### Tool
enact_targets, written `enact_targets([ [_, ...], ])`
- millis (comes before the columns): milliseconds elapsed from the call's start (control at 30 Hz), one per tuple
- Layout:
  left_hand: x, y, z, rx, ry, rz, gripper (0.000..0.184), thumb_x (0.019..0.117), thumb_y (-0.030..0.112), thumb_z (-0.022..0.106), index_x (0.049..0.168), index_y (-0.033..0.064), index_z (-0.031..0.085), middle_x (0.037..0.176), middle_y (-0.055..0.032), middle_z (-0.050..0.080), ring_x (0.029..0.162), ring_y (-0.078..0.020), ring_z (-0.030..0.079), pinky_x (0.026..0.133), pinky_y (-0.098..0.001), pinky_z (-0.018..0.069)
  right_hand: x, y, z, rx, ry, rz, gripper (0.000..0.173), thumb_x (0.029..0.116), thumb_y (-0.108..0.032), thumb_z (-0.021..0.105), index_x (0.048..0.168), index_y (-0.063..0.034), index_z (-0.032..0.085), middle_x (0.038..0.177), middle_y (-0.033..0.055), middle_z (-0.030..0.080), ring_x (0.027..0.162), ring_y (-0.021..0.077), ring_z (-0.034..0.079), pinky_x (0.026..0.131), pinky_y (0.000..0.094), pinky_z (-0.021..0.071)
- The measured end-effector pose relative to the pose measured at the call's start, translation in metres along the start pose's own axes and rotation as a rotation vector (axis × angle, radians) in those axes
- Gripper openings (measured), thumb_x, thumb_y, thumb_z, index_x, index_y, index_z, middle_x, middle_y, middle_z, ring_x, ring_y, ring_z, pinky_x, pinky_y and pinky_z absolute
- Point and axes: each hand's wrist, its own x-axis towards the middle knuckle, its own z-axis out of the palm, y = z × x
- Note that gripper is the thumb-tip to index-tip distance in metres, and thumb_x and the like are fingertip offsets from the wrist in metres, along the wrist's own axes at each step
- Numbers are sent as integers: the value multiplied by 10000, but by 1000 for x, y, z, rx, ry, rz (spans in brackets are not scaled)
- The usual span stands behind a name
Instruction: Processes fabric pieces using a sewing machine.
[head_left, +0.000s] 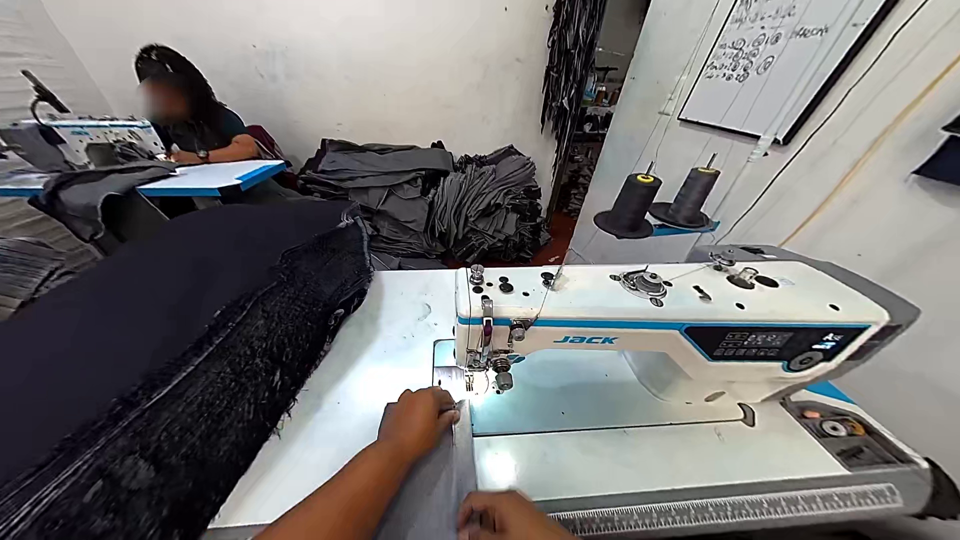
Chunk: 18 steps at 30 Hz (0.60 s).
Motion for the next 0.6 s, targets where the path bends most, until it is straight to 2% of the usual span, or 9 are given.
enact_targets([
  [33,5,0,8,-54,53,-14,379,1055,320,566,1236,12,690,1256,-175,683,1218,-323,620,1123,-529,378,5,-1,-11,-201,113,-15,335,1035,-276,572,1131,12,714,893,198,715,821,342,694,765,543,539],
  [67,11,-1,14,-82,111,-11,379,1047,326,577,1211,8,704,1235,-173,694,1208,-321,625,1114,-523,383,13,1,-21,-344,226,-47,351,1023,-330,589,1110,-28,744,1031,181,730,989,360,698,874,571,529],
  [100,16,-2,18,-83,155,7,379,1048,324,571,1204,9,711,1238,-170,699,1219,-319,621,1113,-517,380,24,7,-27,-437,308,-101,370,997,-375,623,1163,-73,758,1193,145,716,1147,363,649,975,579,490],
  [133,21,-4,18,-66,173,31,380,1059,323,548,1218,17,710,1257,-160,696,1243,-311,610,1121,-507,373,35,13,-32,-495,317,-115,450,984,-443,626,1289,-125,721,1401,98,640,1333,365,541,1085,611,384],
  [167,27,-6,15,-43,171,56,382,1074,314,517,1241,24,701,1284,-153,688,1268,-307,596,1132,-503,362,44,18,-35,-526,285,-85,553,987,-522,589,1413,-173,639,1549,47,521,1484,363,382,1178,660,229],
  [200,32,-9,11,-16,166,78,383,1086,305,489,1262,32,693,1303,-148,680,1283,-303,589,1135,-506,358,52,21,-36,-529,269,-58,623,982,-583,557,1476,-203,578,1605,7,450,1544,352,272,1204,694,103],
  [233,37,-12,8,5,160,91,385,1092,300,472,1275,37,687,1315,-145,676,1291,-299,586,1135,-507,359,58,21,-37,-528,271,-35,657,975,-620,541,1498,-222,553,1618,-20,429,1561,341,230,1201,712,42],
  [267,41,-13,5,18,158,100,386,1093,297,469,1274,34,686,1304,-147,679,1281,-300,590,1127,-506,364,62,21,-37,-526,279,-14,673,965,-640,539,1501,-231,549,1615,-33,433,1563,337,227,1196,721,26],
  [600,42,-15,7,79,222,157,369,1071,282,505,1202,14,721,1198,-160,721,1186,-319,639,1055,-503,408,64,18,-37,-496,276,-3,686,933,-639,587,1469,-210,588,1584,-19,479,1545,386,256,1174,750,42],
])
